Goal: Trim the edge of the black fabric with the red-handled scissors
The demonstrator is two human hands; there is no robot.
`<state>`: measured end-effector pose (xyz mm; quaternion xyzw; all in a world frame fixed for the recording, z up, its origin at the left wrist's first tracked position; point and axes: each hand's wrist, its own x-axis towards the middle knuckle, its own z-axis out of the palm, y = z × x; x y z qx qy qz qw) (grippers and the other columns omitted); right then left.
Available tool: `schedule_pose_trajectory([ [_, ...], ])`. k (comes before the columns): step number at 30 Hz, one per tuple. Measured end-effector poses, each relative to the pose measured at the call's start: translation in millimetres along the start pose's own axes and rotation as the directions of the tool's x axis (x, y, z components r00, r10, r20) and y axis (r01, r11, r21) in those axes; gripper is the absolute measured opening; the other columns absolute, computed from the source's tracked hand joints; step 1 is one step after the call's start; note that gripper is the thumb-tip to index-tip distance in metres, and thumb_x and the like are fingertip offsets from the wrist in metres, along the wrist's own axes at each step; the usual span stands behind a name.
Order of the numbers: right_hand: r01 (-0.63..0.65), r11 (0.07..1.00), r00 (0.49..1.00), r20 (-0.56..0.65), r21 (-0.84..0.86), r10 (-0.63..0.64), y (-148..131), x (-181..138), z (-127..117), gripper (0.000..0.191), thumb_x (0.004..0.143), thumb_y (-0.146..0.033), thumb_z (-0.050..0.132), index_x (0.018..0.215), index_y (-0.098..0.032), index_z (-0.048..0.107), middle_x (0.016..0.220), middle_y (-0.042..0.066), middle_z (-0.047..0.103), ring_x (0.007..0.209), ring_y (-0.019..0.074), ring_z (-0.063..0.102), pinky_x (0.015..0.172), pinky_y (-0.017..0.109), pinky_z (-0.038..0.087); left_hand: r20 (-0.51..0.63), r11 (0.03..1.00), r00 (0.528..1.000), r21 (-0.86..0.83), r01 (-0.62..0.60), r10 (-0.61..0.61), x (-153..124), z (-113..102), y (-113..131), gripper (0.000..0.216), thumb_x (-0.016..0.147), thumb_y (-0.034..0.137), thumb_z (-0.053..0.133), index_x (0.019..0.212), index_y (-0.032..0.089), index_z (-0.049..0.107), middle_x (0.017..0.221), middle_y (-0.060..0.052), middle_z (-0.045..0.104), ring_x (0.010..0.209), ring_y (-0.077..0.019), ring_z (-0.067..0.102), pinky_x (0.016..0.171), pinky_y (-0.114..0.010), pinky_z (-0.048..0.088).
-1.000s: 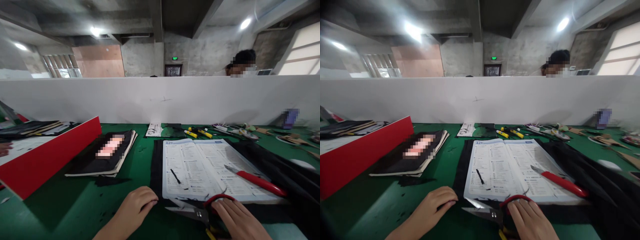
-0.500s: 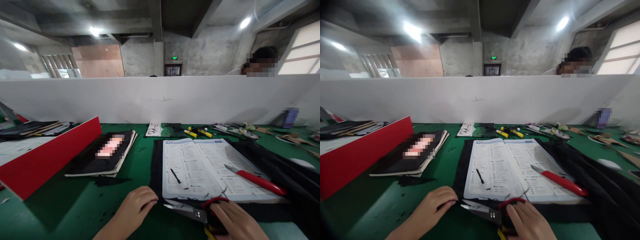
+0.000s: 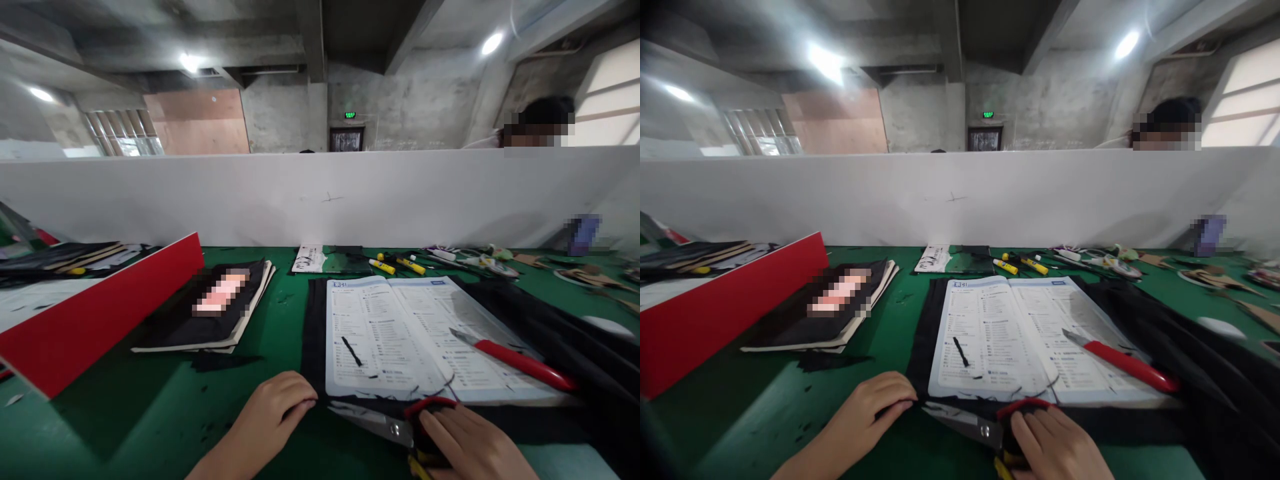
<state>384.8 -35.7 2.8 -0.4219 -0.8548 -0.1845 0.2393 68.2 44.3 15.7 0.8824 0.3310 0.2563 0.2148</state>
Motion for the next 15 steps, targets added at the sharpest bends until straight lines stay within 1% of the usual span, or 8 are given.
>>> schedule_pose_trajectory([
  [1,0.007,1.0,1.0,0.02,-0.002,-0.007,0.5,0.1,-1.3,0.011,0.088,-0.03,0.05,0.095,-0.022,0.05,0.068,-0.004,0.065,0.054,0.0151,0.062,0.051,0.025,0.048,-0.001,1.0,1.0,-0.001,-0.001,0.001,0.1,0.2,-0.2,0.02,0.092,0.012,0.05,0.095,0.023,0.066,0.092,-0.002,0.069,0.087,-0.0168,0.064,0.078,-0.026,0.05],
  [3,-0.006,1.0,0.999,0.043,-0.01,0.006,1.2,0.8,-3.9,0.022,0.077,-0.025,0.061,0.096,-0.023,0.05,0.07,-0.005,0.065,0.055,0.0149,0.062,0.052,0.024,0.049,-0.006,1.0,1.0,-0.001,-0.004,0.004,-0.1,0.7,-0.5,0.02,0.092,0.012,0.05,0.095,0.023,0.066,0.092,-0.003,0.069,0.086,-0.0171,0.064,0.077,-0.027,0.05],
  [6,-0.039,0.998,0.999,0.022,-0.057,0.041,1.8,3.5,-6.3,0.034,0.065,-0.019,0.061,0.098,-0.022,0.05,0.076,-0.003,0.068,0.063,0.017,0.066,0.057,0.026,0.052,-0.009,1.0,1.0,0.002,-0.008,0.008,-0.8,1.5,-1.2,0.019,0.092,0.011,0.051,0.094,0.023,0.066,0.091,-0.002,0.069,0.086,-0.0165,0.064,0.076,-0.026,0.049],
  [9,-0.051,0.992,0.999,-0.013,-0.114,0.05,1.7,6.4,-5.7,0.043,0.058,-0.021,0.061,0.1,-0.02,0.05,0.081,0.0,0.07,0.069,0.02,0.068,0.062,0.029,0.054,-0.011,1.0,1.0,0.006,-0.011,0.011,-1.4,2.3,-2.1,0.019,0.092,0.01,0.051,0.094,0.023,0.065,0.092,-0.001,0.068,0.086,-0.0159,0.063,0.077,-0.025,0.048],
  [12,-0.03,0.988,0.999,-0.014,-0.153,0.029,0.8,8.2,-3.4,0.057,0.048,-0.022,0.071,0.101,-0.019,0.05,0.083,0.001,0.071,0.07,0.0213,0.068,0.063,0.03,0.055,-0.012,1.0,1.0,0.006,-0.016,0.016,-1.3,2.7,-3.1,0.019,0.092,0.01,0.052,0.095,0.023,0.065,0.092,-0.001,0.068,0.087,-0.016,0.063,0.078,-0.025,0.048],
  [15,-0.022,0.988,1.0,-0.024,-0.155,0.018,-0.9,9.6,-2.3,0.072,0.037,-0.023,0.083,0.101,-0.018,0.05,0.082,0.001,0.071,0.069,0.0219,0.068,0.063,0.031,0.055,-0.013,1.0,1.0,0.003,-0.021,0.021,-1.2,2.8,-3.7,0.018,0.092,0.011,0.052,0.095,0.023,0.065,0.092,-0.001,0.068,0.087,-0.0161,0.063,0.078,-0.025,0.048],
])
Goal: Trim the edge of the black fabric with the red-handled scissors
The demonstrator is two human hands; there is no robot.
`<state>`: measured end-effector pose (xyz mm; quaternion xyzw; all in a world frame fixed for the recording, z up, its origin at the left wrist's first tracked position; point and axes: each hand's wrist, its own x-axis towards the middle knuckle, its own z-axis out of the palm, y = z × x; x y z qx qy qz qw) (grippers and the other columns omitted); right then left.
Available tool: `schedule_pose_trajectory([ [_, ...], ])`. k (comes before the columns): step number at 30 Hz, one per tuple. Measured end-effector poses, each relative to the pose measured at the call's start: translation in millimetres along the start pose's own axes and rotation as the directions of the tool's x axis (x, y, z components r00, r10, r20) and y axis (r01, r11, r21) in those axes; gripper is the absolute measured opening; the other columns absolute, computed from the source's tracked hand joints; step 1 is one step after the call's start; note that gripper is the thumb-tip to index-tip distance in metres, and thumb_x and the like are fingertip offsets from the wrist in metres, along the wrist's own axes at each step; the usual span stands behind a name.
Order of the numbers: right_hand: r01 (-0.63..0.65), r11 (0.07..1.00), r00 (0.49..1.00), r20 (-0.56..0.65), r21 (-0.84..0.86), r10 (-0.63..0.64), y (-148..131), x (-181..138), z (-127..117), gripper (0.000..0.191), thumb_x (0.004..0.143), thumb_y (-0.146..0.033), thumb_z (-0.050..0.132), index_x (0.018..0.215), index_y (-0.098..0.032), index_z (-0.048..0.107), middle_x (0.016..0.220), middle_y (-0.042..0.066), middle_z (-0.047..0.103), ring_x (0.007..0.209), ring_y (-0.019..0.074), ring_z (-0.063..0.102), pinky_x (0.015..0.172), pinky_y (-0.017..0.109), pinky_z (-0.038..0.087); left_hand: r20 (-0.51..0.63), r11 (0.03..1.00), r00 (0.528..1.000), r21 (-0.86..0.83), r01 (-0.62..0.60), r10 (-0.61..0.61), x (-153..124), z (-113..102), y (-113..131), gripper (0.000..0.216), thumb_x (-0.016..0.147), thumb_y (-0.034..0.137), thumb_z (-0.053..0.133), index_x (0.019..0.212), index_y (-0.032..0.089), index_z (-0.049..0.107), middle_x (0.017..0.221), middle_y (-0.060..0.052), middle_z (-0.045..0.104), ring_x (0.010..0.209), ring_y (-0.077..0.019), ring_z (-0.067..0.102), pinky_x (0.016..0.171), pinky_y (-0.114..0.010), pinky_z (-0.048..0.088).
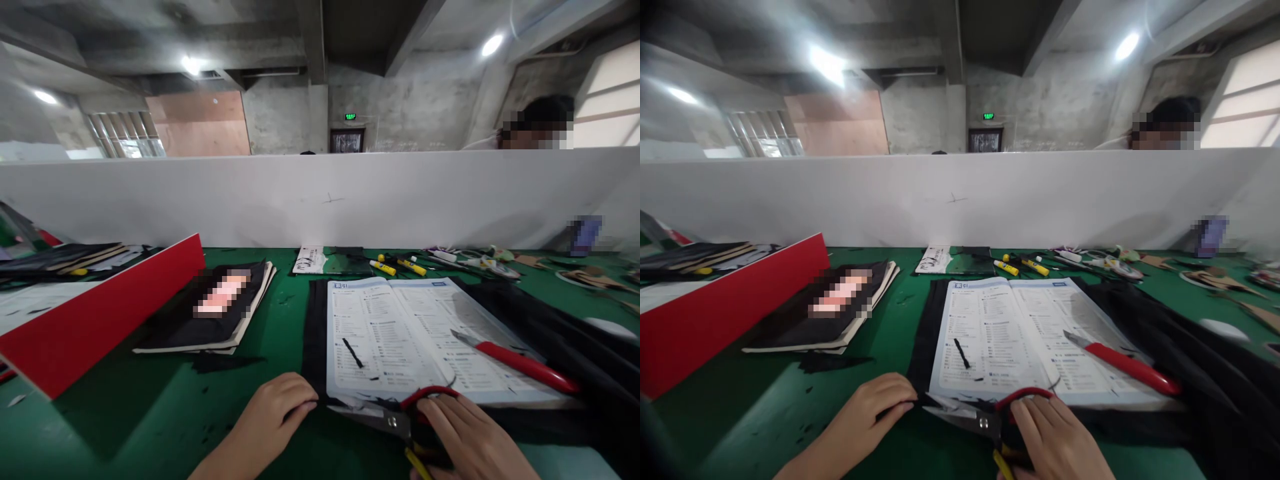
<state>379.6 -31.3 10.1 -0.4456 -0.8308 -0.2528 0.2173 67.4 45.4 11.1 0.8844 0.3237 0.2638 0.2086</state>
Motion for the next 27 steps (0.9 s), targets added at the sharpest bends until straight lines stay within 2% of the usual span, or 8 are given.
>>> schedule_pose_trajectory([
  [3,-0.025,0.999,1.0,-0.011,0.037,0.026,-1.6,1.3,0.5,0.078,0.031,-0.024,0.088,0.099,-0.019,0.05,0.081,0.001,0.07,0.066,0.0214,0.067,0.06,0.031,0.054,0.0,1.0,1.0,-0.003,-0.003,0.003,-0.8,-0.1,0.3,0.018,0.092,0.011,0.052,0.096,0.023,0.065,0.093,-0.001,0.068,0.088,-0.016,0.063,0.078,-0.025,0.048],
  [10,-0.109,0.973,0.994,-0.001,0.201,0.112,-6.5,-5.3,17.1,0.071,0.035,-0.013,0.083,0.098,-0.023,0.051,0.081,-0.003,0.068,0.066,0.0211,0.064,0.058,0.031,0.05,0.004,1.0,1.0,-0.013,-0.001,0.001,-1.4,-0.9,1.3,0.019,0.092,0.01,0.051,0.095,0.022,0.065,0.092,-0.001,0.068,0.087,-0.0157,0.063,0.077,-0.025,0.048],
  [15,-0.072,0.982,0.997,0.025,0.175,0.069,-7.2,0.0,9.8,0.073,0.033,-0.012,0.086,0.095,-0.022,0.05,0.079,-0.002,0.069,0.063,0.02,0.065,0.055,0.029,0.05,0.005,1.0,1.0,-0.018,0.001,0.0,-0.4,-0.2,0.5,0.019,0.092,0.01,0.05,0.094,0.022,0.065,0.092,-0.002,0.068,0.087,-0.0159,0.063,0.077,-0.025,0.047],
  [19,-0.062,0.974,0.998,0.039,0.219,0.055,-6.3,5.5,1.9,0.068,0.036,-0.013,0.088,0.09,-0.024,0.049,0.073,-0.006,0.066,0.058,0.0168,0.063,0.052,0.026,0.049,0.018,1.0,1.0,-0.021,0.017,-0.017,-0.3,-0.7,1.5,0.019,0.092,0.01,0.05,0.094,0.023,0.064,0.093,-0.001,0.067,0.088,-0.0156,0.062,0.077,-0.025,0.047],
  [23,-0.051,0.972,0.998,0.041,0.228,0.043,-6.4,3.3,5.2,0.065,0.039,-0.016,0.089,0.089,-0.025,0.048,0.07,-0.007,0.064,0.055,0.0159,0.061,0.049,0.025,0.047,0.02,0.998,0.999,-0.025,0.049,-0.048,0.7,-3.1,5.3,0.018,0.092,0.009,0.05,0.095,0.023,0.062,0.095,-0.001,0.066,0.091,-0.0153,0.061,0.08,-0.026,0.046],
  [27,-0.033,0.978,0.999,0.047,0.206,0.024,-4.5,0.0,8.1,0.066,0.04,-0.017,0.089,0.091,-0.025,0.047,0.071,-0.007,0.065,0.056,0.0156,0.062,0.05,0.024,0.048,-0.003,0.994,0.994,-0.025,0.105,-0.105,0.8,-4.8,9.5,0.02,0.084,0.002,0.054,0.09,0.021,0.056,0.093,-0.001,0.061,0.089,-0.0156,0.058,0.079,-0.027,0.045],
])
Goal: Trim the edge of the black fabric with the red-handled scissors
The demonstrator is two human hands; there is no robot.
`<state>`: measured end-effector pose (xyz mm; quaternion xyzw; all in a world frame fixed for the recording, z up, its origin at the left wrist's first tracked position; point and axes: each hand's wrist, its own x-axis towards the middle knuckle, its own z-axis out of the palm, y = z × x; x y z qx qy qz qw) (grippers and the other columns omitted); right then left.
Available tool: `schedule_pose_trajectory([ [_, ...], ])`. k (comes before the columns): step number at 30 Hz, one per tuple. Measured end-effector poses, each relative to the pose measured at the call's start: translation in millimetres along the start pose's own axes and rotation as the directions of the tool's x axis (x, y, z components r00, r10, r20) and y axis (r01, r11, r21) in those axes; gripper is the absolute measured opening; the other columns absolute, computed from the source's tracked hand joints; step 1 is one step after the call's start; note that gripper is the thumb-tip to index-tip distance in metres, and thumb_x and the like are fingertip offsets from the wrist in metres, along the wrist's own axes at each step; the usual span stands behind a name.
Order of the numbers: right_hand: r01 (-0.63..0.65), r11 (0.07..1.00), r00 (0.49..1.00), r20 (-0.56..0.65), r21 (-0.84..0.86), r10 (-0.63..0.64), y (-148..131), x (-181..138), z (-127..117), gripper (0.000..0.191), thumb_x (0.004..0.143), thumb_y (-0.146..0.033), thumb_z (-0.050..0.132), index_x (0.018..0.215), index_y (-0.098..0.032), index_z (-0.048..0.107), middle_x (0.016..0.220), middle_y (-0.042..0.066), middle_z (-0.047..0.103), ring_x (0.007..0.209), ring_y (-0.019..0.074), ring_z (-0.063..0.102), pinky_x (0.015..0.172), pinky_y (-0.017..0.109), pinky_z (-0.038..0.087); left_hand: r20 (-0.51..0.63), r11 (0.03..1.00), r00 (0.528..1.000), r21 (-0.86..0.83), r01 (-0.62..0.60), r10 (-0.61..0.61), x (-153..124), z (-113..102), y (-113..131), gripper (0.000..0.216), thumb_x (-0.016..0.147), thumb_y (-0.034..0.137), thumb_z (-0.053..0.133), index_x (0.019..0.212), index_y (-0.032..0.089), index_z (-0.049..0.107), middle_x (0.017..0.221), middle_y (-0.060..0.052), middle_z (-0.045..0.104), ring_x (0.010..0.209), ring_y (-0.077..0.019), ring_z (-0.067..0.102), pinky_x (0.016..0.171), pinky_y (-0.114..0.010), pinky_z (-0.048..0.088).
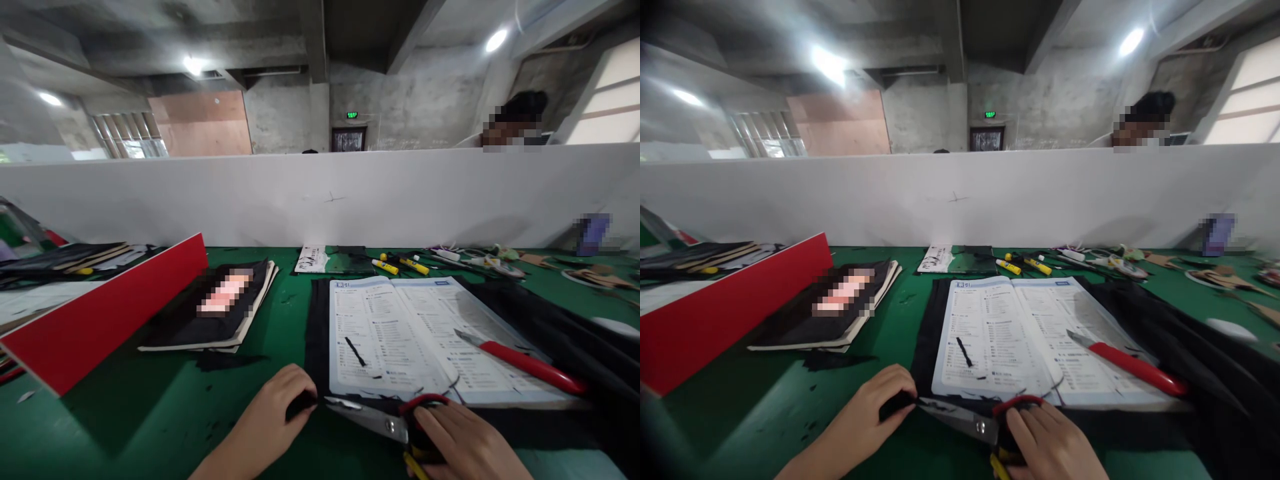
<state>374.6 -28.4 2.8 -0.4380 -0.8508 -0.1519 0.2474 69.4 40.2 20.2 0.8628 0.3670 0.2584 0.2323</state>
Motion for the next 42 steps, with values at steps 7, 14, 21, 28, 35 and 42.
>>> schedule_pose_trajectory([
  [7,0.007,0.997,1.0,0.008,-0.08,-0.006,1.5,1.0,-1.8,0.046,0.057,-0.024,0.076,0.093,-0.023,0.046,0.073,-0.004,0.066,0.06,0.0177,0.064,0.054,0.027,0.05,0.009,0.999,1.0,-0.019,0.028,-0.028,0.8,0.1,0.3,0.024,0.08,-0.002,0.051,0.085,0.021,0.053,0.091,0.0,0.06,0.087,-0.0154,0.057,0.077,-0.027,0.045],
  [14,-0.016,0.991,0.998,-0.066,-0.133,0.008,-3.9,5.6,3.0,0.071,0.038,-0.031,0.087,0.097,-0.021,0.05,0.081,0.0,0.069,0.067,0.0211,0.065,0.061,0.031,0.052,0.015,0.999,1.0,-0.028,0.024,-0.024,0.0,-0.1,-0.4,0.021,0.083,0.001,0.05,0.086,0.021,0.053,0.091,-0.001,0.06,0.087,-0.0161,0.057,0.077,-0.028,0.045],
  [21,-0.036,0.996,0.999,-0.023,-0.087,0.034,-4.2,9.1,8.0,0.063,0.049,-0.033,0.085,0.1,-0.021,0.051,0.084,-0.001,0.069,0.071,0.0205,0.065,0.067,0.032,0.05,0.012,0.999,1.0,-0.032,0.016,-0.015,0.7,1.1,-1.6,0.021,0.083,0.001,0.051,0.086,0.022,0.053,0.092,-0.001,0.06,0.088,-0.0155,0.057,0.078,-0.027,0.045],
  [28,0.0,0.997,1.0,-0.015,-0.071,-0.001,-4.5,10.7,6.4,0.044,0.068,-0.039,0.074,0.1,-0.02,0.051,0.083,0.002,0.068,0.07,0.0202,0.064,0.067,0.032,0.05,0.014,1.0,1.0,-0.022,0.015,-0.015,-0.1,1.5,-3.3,0.022,0.083,0.0,0.05,0.086,0.022,0.054,0.092,-0.001,0.06,0.088,-0.0163,0.057,0.078,-0.028,0.045],
  [35,-0.013,0.999,1.0,-0.006,-0.052,0.013,-7.5,12.0,6.9,0.056,0.055,-0.03,0.084,0.099,-0.019,0.051,0.079,0.0,0.067,0.066,0.0197,0.063,0.064,0.031,0.051,0.018,0.999,0.999,-0.021,0.027,-0.027,-0.8,0.8,-1.2,0.023,0.081,0.001,0.049,0.087,0.021,0.056,0.093,-0.002,0.061,0.089,-0.0178,0.058,0.079,-0.03,0.046],
  [42,-0.037,0.999,0.997,0.07,0.027,0.035,-8.5,8.5,9.2,0.056,0.049,-0.021,0.088,0.09,-0.024,0.05,0.074,-0.006,0.064,0.062,0.0163,0.061,0.055,0.027,0.047,0.032,0.998,0.998,-0.042,0.052,-0.051,1.1,-0.9,0.9,0.04,0.063,-0.01,0.045,0.086,0.022,0.054,0.094,-0.001,0.06,0.091,-0.0166,0.057,0.08,-0.028,0.044],
])
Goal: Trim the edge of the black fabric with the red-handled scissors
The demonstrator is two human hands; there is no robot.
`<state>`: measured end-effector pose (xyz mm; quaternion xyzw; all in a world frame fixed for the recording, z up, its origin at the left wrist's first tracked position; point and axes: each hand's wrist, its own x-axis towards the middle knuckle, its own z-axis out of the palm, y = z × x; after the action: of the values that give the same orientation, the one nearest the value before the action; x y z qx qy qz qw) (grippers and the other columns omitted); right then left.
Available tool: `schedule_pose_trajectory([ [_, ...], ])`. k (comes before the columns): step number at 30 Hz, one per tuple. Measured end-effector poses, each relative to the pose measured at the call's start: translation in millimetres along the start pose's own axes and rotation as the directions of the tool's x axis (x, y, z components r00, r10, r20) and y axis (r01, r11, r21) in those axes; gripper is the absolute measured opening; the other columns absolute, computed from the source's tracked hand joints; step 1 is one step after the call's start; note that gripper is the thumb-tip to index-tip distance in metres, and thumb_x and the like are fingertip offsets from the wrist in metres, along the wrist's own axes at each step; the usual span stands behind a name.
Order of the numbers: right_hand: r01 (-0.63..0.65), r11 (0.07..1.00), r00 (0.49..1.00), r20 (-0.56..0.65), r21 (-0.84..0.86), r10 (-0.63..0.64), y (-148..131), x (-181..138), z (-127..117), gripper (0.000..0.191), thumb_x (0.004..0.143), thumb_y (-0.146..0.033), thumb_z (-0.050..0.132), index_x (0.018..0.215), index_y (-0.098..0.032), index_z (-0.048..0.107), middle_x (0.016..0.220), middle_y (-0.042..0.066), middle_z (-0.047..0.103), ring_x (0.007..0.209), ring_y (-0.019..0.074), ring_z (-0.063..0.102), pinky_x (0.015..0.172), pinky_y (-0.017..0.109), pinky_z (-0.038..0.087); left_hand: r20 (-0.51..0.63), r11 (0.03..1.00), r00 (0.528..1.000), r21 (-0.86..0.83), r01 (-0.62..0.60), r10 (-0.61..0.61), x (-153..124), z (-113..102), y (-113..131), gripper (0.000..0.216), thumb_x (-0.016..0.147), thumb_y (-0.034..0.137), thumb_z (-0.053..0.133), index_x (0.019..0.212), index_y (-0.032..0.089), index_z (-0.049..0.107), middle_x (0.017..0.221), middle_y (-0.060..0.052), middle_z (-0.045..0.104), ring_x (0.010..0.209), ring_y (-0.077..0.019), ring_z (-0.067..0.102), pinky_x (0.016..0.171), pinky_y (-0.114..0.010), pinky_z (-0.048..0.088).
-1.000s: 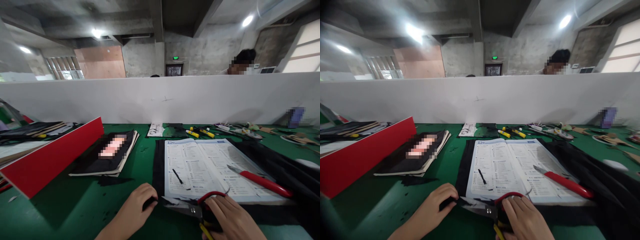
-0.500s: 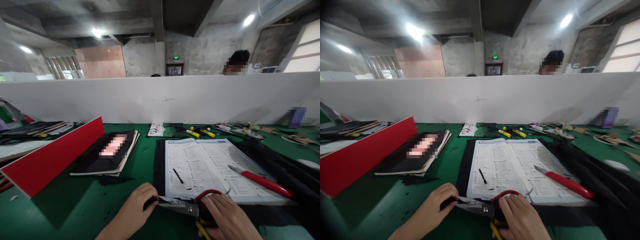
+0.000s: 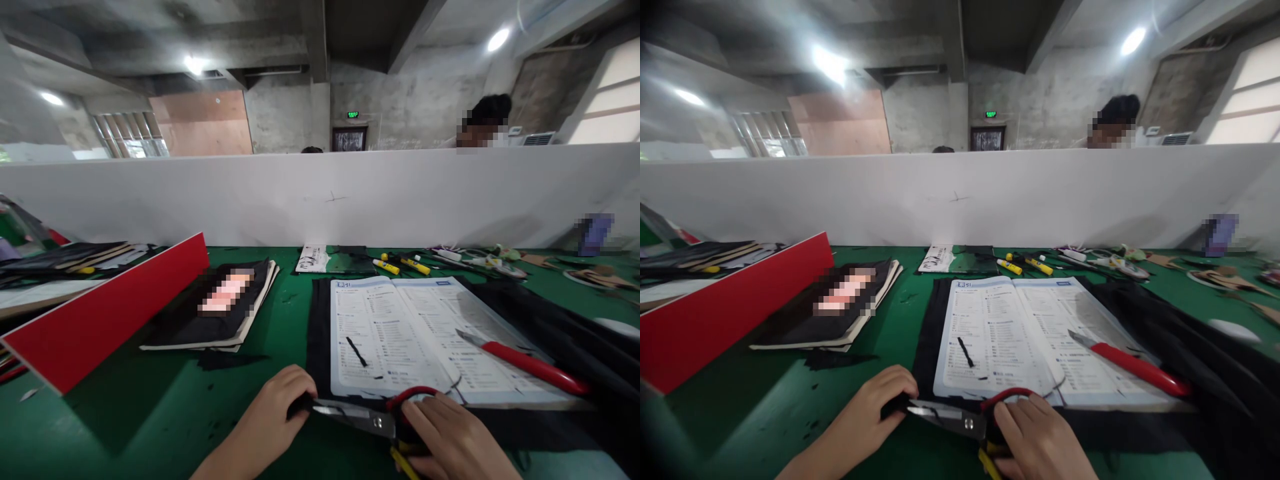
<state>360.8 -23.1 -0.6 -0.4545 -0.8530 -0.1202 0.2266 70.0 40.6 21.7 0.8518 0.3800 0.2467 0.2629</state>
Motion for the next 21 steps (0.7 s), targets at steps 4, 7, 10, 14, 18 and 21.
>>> schedule_pose_trajectory([
  [4,0.04,0.999,0.998,-0.053,-0.012,-0.04,0.5,-3.7,3.3,0.048,0.057,-0.025,0.082,0.094,-0.024,0.049,0.073,-0.005,0.064,0.059,0.017,0.061,0.055,0.028,0.047,0.005,1.0,1.0,-0.008,0.009,-0.009,-0.8,-0.3,-0.4,0.044,0.059,-0.011,0.043,0.086,0.022,0.054,0.094,0.0,0.06,0.092,-0.0159,0.057,0.08,-0.027,0.044],
  [7,0.046,0.997,0.994,-0.098,-0.058,-0.051,2.8,-4.4,-0.7,0.036,0.071,-0.03,0.072,0.097,-0.022,0.049,0.073,-0.003,0.066,0.059,0.0171,0.063,0.054,0.027,0.049,0.0,1.0,1.0,-0.007,0.008,-0.008,-1.3,0.3,-1.4,0.04,0.064,-0.01,0.044,0.087,0.022,0.054,0.094,0.0,0.06,0.091,-0.0161,0.057,0.081,-0.028,0.044],
  [10,0.008,0.992,0.989,-0.149,-0.129,-0.027,5.6,-2.2,-11.2,0.024,0.083,-0.034,0.058,0.101,-0.019,0.05,0.074,0.001,0.068,0.062,0.017,0.066,0.056,0.026,0.052,-0.003,1.0,1.0,-0.006,0.003,-0.003,-1.5,0.9,-2.5,0.04,0.064,-0.01,0.044,0.086,0.022,0.054,0.094,0.0,0.06,0.091,-0.0159,0.057,0.08,-0.027,0.044],
  [14,-0.091,0.984,0.986,-0.15,-0.15,0.069,6.6,1.0,-20.3,0.048,0.059,-0.039,0.073,0.096,-0.02,0.05,0.079,0.005,0.07,0.069,0.023,0.069,0.059,0.032,0.057,-0.007,1.0,1.0,-0.008,0.002,-0.002,-1.9,1.2,-3.2,0.041,0.064,-0.01,0.044,0.086,0.022,0.054,0.094,0.0,0.06,0.091,-0.016,0.057,0.08,-0.027,0.044],
  [18,0.007,0.979,0.983,-0.178,-0.203,-0.044,4.4,-0.9,-17.4,0.039,0.061,-0.027,0.056,0.099,-0.019,0.052,0.083,0.003,0.072,0.071,0.0221,0.07,0.063,0.033,0.058,-0.008,1.0,1.0,-0.013,0.007,-0.007,-1.8,1.1,-2.3,0.039,0.065,-0.009,0.044,0.086,0.022,0.054,0.093,0.0,0.06,0.091,-0.0167,0.057,0.08,-0.028,0.044],
  [21,0.076,0.964,0.972,-0.196,-0.254,-0.128,1.5,-1.1,-16.9,0.031,0.067,-0.017,0.043,0.097,-0.019,0.052,0.078,0.001,0.072,0.067,0.0183,0.07,0.061,0.029,0.056,-0.003,1.0,1.0,-0.022,0.006,-0.006,-1.1,0.7,-1.0,0.038,0.065,-0.008,0.044,0.085,0.022,0.055,0.092,0.0,0.061,0.091,-0.0169,0.057,0.08,-0.029,0.044],
])
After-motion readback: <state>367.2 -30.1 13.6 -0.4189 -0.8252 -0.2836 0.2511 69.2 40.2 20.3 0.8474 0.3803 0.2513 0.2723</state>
